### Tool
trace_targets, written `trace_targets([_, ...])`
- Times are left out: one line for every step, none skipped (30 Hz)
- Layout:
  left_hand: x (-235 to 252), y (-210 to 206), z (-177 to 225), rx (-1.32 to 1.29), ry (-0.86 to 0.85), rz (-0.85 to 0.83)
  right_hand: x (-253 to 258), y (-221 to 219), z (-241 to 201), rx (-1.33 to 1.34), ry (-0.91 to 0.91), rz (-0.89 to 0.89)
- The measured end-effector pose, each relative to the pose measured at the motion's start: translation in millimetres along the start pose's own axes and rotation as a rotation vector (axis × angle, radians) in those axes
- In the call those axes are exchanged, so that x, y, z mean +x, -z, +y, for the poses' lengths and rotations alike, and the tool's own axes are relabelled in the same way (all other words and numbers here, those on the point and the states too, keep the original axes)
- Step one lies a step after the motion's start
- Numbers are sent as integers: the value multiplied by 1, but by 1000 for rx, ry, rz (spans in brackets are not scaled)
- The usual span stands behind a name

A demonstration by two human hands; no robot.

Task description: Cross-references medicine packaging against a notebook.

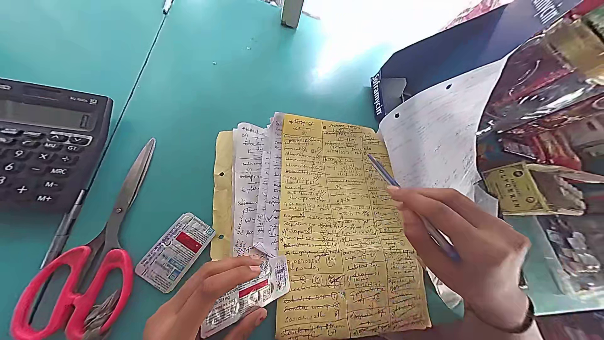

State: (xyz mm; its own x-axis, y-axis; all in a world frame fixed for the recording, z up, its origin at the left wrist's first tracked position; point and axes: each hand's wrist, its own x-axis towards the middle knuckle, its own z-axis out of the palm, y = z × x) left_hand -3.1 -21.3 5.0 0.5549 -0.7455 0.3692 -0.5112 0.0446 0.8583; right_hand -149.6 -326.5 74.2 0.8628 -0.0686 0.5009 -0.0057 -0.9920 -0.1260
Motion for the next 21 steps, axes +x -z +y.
trace_targets([0,0,1,4,4,-6,6,-5,2,-48,9,-5])
trace_targets([0,0,2,7,8,-7,11,-10,4,-75,15,-12])
trace_targets([1,0,2,6,10,-7,15,-15,7,-89,19,-23])
trace_targets([1,0,3,4,12,-9,19,-20,9,-89,15,-35])
trace_targets([2,0,3,1,11,-16,22,-25,11,-90,6,-47])
trace_targets([2,0,2,-4,10,-23,23,-31,14,-90,-8,-55])
trace_targets([2,0,2,-9,10,-26,24,-36,15,-91,-24,-64])
trace_targets([3,1,2,-12,11,-28,25,-41,17,-92,-38,-71])
trace_targets([3,1,2,-16,15,-27,25,-46,18,-97,-47,-74])
trace_targets([3,1,2,-22,18,-26,24,-49,20,-105,-45,-72])
trace_targets([3,0,2,-28,19,-26,24,-52,20,-117,-39,-68])
trace_targets([3,0,2,-34,20,-25,23,-54,20,-127,-30,-64])
trace_targets([3,0,2,-36,20,-23,22,-55,20,-134,-23,-57])
trace_targets([3,0,2,-34,17,-19,21,-57,19,-146,-18,-53])
trace_targets([3,1,2,-30,14,-17,21,-59,19,-155,-12,-44])
trace_targets([3,1,2,-26,13,-18,21,-60,19,-160,-10,-32])
trace_targets([3,2,2,-26,12,-19,21,-61,18,-161,-14,-26])
trace_targets([3,2,1,-27,12,-19,21,-62,18,-164,-19,-21])
trace_targets([3,2,1,-31,13,-19,21,-63,18,-166,-22,-15])
trace_targets([2,2,1,-34,15,-19,21,-63,18,-166,-26,-10])
trace_targets([2,2,1,-37,19,-21,21,-62,18,-162,-29,-9])
